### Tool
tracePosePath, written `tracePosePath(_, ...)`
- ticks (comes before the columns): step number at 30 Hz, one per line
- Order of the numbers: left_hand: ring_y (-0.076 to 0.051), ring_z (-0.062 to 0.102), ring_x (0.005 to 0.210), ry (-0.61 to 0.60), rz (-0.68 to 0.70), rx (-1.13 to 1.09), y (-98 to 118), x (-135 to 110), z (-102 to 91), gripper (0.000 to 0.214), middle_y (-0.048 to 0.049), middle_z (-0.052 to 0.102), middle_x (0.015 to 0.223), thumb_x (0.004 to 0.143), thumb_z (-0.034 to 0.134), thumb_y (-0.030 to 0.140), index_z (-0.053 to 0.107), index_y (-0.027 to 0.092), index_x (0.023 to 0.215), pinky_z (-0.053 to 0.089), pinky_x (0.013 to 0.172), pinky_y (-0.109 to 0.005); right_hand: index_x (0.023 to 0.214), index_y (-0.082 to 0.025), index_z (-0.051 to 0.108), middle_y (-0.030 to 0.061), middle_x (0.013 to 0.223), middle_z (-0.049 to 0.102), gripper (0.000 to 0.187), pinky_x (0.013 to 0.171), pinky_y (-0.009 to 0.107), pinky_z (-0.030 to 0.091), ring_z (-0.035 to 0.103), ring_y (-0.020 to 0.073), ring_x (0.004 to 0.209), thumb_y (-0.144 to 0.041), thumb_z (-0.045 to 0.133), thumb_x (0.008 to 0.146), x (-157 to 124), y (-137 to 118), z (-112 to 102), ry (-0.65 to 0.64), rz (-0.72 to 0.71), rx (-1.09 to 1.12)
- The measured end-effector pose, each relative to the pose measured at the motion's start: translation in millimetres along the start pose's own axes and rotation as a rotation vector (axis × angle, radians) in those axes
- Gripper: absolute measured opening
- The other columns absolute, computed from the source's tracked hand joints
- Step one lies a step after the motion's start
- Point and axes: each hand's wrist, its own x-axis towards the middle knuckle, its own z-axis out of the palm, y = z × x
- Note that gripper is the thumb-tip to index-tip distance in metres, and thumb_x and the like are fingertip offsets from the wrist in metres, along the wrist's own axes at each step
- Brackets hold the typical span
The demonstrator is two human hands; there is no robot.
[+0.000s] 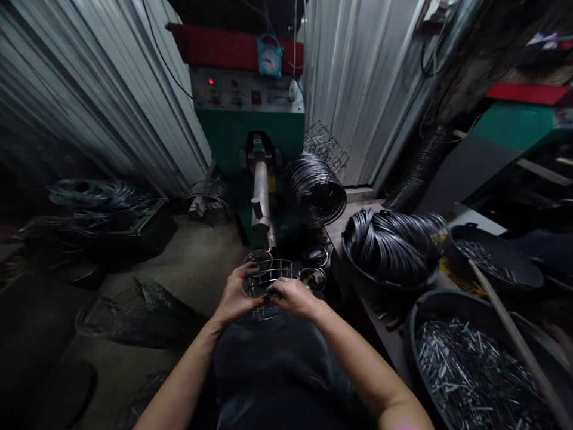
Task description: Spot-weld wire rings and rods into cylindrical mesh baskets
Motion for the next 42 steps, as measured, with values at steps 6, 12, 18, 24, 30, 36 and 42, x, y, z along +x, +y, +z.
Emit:
tracePosePath(6,-0.032,0.048,0.117,-0.005,0.017,0.001,-13,6,0.6,0.061,-0.0109,0.052,0.124,0.048,0.078,0.025,0.054,0.021,0.105,0.037,0.098,-0.049,0.093,-0.019,0.066,0.0052,0.086,0.067,0.022,0.071,0.024,0.048,0.063,0.0156,0.079,-0.009,0.057,0.077,11,10,9,0.030,-0.027,-0.003)
tracePosePath(12,-0.032,0.048,0.117,0.004,0.014,0.004,-21,16,1.1,0.062,-0.0110,0.052,0.123,0.050,0.076,0.023,0.053,0.021,0.107,0.038,0.097,-0.049,0.092,-0.020,0.067,0.0051,0.086,0.068,0.021,0.072,0.025,0.049,0.064,0.0160,0.080,-0.010,0.056,0.077,23,22,12,0.058,-0.047,0.007)
tracePosePath(18,-0.030,0.048,0.116,-0.004,0.061,0.006,-21,18,-0.7,0.062,-0.0105,0.052,0.123,0.051,0.075,0.022,0.052,0.022,0.108,0.039,0.097,-0.048,0.090,-0.020,0.067,0.0047,0.084,0.068,0.017,0.070,0.024,0.049,0.064,0.0154,0.078,-0.013,0.057,0.079,25,25,12,0.054,-0.074,0.015)
tracePosePath(24,-0.031,0.048,0.116,0.001,0.097,0.057,-12,18,-4.2,0.050,-0.0101,0.051,0.123,0.051,0.077,0.024,0.060,0.022,0.097,0.039,0.096,-0.047,0.092,-0.021,0.068,0.0050,0.085,0.068,0.018,0.071,0.025,0.049,0.064,0.0155,0.079,-0.013,0.057,0.078,20,21,7,0.064,-0.067,-0.009)
tracePosePath(30,-0.030,0.048,0.115,-0.043,0.068,0.048,-21,40,-3.3,0.053,-0.0093,0.051,0.122,0.049,0.078,0.025,0.065,0.024,0.100,0.039,0.098,-0.047,0.088,-0.020,0.069,0.0043,0.084,0.068,0.018,0.071,0.024,0.049,0.064,0.0154,0.079,-0.010,0.059,0.076,39,24,-7,0.080,-0.057,-0.004)
tracePosePath(36,-0.029,0.048,0.116,-0.075,-0.003,0.004,-27,52,-1.2,0.053,-0.0075,0.051,0.122,0.050,0.079,0.030,0.066,0.027,0.101,0.038,0.099,-0.046,0.083,-0.020,0.068,0.0031,0.083,0.068,0.012,0.071,0.024,0.048,0.064,0.0150,0.078,-0.012,0.060,0.077,50,27,-8,0.105,-0.043,0.020)
tracePosePath(42,-0.031,0.048,0.114,-0.014,-0.010,0.042,-23,55,1.8,0.056,-0.0087,0.052,0.120,0.048,0.080,0.027,0.066,0.026,0.102,0.038,0.097,-0.049,0.088,-0.021,0.065,0.0033,0.087,0.065,0.016,0.075,0.026,0.047,0.062,0.0164,0.083,-0.011,0.059,0.078,46,30,3,0.230,0.066,-0.025)
